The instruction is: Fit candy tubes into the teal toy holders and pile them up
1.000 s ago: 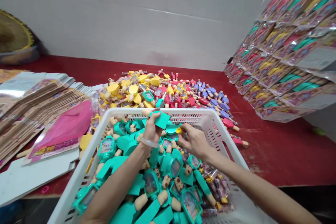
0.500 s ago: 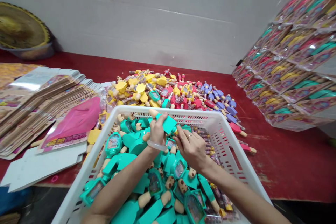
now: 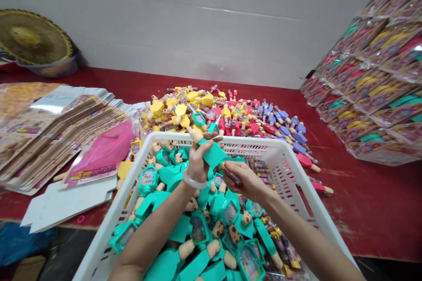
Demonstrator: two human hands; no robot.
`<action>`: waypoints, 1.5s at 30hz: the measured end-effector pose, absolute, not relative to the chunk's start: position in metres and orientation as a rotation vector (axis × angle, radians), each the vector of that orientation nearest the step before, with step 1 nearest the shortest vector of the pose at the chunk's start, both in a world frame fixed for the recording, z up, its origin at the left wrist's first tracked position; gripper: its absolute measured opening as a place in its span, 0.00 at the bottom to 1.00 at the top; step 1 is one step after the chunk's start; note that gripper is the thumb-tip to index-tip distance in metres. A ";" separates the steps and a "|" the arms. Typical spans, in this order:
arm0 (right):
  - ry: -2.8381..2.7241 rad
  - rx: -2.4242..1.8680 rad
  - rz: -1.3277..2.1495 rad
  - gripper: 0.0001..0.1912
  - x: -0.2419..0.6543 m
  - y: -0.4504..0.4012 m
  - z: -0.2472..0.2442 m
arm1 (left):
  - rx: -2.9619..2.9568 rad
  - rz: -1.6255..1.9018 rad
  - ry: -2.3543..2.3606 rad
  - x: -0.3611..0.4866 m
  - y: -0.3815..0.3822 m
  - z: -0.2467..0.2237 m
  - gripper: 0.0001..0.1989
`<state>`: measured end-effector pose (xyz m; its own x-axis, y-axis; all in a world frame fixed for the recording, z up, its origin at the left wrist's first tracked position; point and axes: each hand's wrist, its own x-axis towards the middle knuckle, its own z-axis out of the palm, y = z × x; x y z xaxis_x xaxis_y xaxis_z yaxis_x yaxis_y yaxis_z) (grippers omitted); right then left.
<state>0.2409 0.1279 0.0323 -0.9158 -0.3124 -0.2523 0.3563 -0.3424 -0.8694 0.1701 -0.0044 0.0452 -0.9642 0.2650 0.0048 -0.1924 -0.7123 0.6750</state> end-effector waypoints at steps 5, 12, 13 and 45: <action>1.271 -0.083 -2.007 0.17 0.234 0.118 0.031 | 0.400 2.557 0.820 0.165 -0.020 0.053 0.07; 1.684 -0.017 -1.854 0.12 0.219 0.099 0.015 | 0.252 2.608 0.941 0.161 -0.014 0.048 0.11; 1.900 -0.009 -1.809 0.10 0.218 0.099 0.014 | 0.206 2.630 0.964 0.160 -0.011 0.047 0.11; 1.582 -0.188 -1.974 0.22 0.222 0.100 0.006 | 0.106 2.577 1.010 0.148 -0.021 0.043 0.09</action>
